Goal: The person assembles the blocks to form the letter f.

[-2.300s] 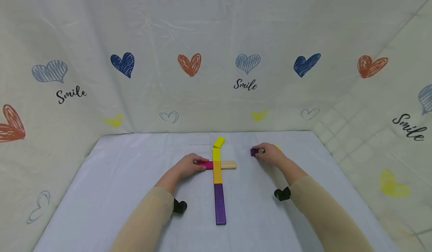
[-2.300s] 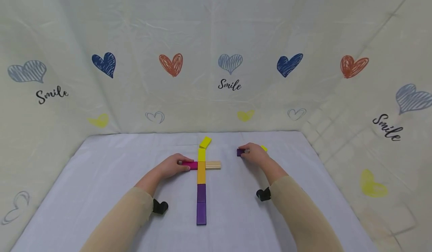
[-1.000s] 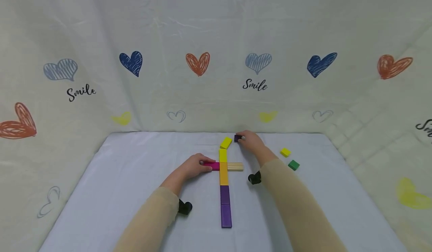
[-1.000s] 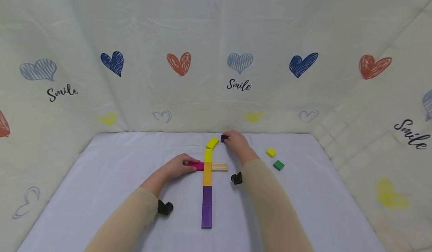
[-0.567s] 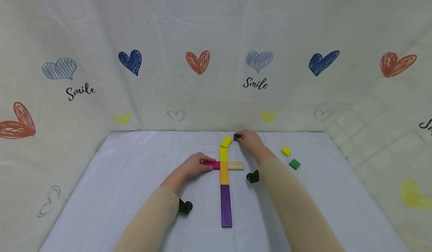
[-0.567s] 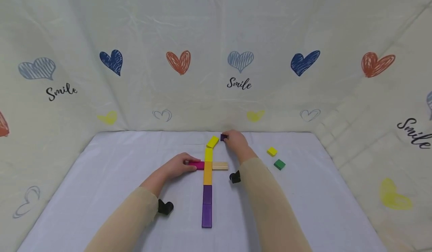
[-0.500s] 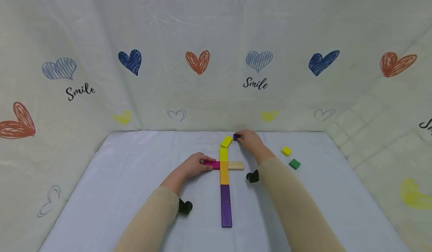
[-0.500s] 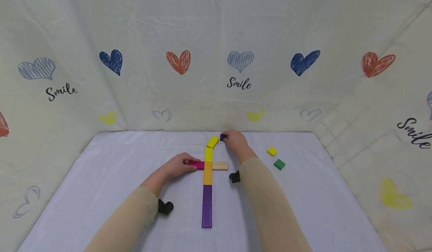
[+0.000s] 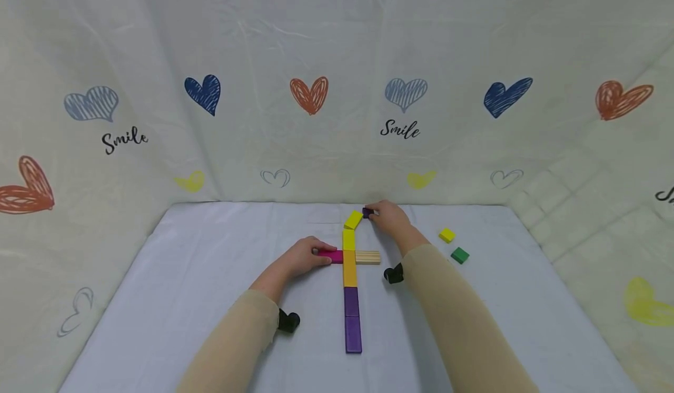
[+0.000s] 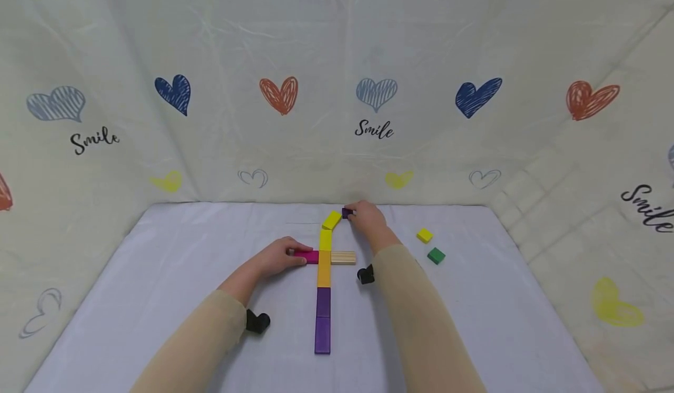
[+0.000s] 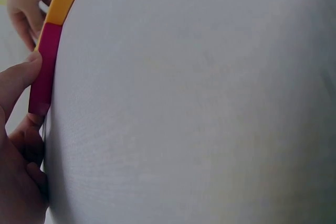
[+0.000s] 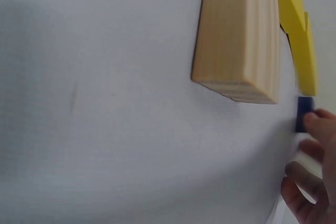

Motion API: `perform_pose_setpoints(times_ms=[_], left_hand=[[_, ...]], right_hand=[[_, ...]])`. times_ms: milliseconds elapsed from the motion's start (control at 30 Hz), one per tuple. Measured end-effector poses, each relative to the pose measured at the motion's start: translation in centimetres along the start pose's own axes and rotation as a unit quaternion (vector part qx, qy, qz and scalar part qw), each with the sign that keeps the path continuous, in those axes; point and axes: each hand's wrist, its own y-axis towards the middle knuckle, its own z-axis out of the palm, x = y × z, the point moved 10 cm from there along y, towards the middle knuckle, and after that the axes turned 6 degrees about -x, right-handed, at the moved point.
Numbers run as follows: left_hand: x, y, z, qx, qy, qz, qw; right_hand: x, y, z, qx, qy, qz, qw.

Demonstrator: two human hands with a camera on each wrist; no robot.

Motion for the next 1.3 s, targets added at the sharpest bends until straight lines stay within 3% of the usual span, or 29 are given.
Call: perform_pose_setpoints(times_ms=[467, 900, 1300], left_hand=[[-0.8, -0.3, -0.2, 0.0, 0.0, 0.002, 1.0], [-0.5, -0.4, -0.3, 0.0, -0.008, -0.015, 0.9999], [-0.4, -0.4, 0.0, -0.004, -0.006, -0.011, 0.9999]], right_hand=[[-0.3, -0.2, -0.5, 0.006, 0.005, -0.004, 1.0], [-0.4, -1.3, -2.4, -0.038, 0.062, -0.005, 0.9973], [-2.8, -3.8, -5.2, -0.053, 0.05, -0.027, 0.997]])
